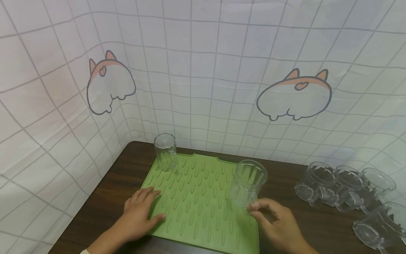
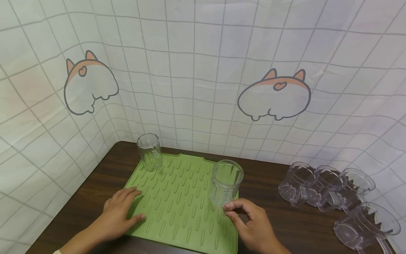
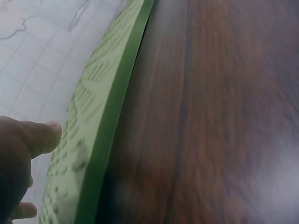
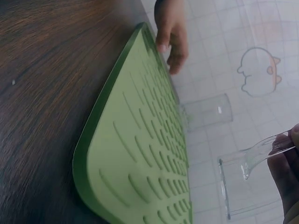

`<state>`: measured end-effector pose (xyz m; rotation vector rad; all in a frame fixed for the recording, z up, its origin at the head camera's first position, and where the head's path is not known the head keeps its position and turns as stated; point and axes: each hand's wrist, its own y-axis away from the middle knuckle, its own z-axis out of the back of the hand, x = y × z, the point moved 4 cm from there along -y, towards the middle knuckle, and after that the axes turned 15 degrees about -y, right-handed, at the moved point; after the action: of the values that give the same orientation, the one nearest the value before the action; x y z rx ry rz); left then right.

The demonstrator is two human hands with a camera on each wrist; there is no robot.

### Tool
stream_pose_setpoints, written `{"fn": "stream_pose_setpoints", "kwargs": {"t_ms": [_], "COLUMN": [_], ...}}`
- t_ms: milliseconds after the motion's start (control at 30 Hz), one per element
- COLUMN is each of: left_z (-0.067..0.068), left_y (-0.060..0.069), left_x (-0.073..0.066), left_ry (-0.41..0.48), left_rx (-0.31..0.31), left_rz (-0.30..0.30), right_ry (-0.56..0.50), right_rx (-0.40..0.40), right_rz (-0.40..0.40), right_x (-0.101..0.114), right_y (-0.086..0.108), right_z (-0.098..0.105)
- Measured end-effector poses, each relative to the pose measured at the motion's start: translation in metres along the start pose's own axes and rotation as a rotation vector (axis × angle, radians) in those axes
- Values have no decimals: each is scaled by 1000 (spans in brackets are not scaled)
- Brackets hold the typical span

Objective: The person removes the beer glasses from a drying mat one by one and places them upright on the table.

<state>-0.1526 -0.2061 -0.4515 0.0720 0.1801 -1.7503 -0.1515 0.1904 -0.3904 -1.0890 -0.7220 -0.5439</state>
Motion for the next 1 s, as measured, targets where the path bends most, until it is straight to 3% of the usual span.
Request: {"fn": "stream_pose_setpoints", "kwargs": {"t_ms": [167,433,667,867,1000], "left_z": [-2,-8,-11,-18,-18], "left_y": [6,15,21,24,26], "left_x": [12,25,29,38,43], "left_ry": [-28,-10,6,19,34], "left_rx": [46,153,223,279,283], "left_rz": [16,49,77,109,101], "right_ry": [13,-44,45,31,15], "right_rx": [-8,-11,-27,-27,-17], "right_rz": [-13,68,-25,0,-6], "right_x": [-1,-8,-4,-6,-6], "right_y": [4,11,16,20,21], "right_z": [7,15,26,34,37]}}
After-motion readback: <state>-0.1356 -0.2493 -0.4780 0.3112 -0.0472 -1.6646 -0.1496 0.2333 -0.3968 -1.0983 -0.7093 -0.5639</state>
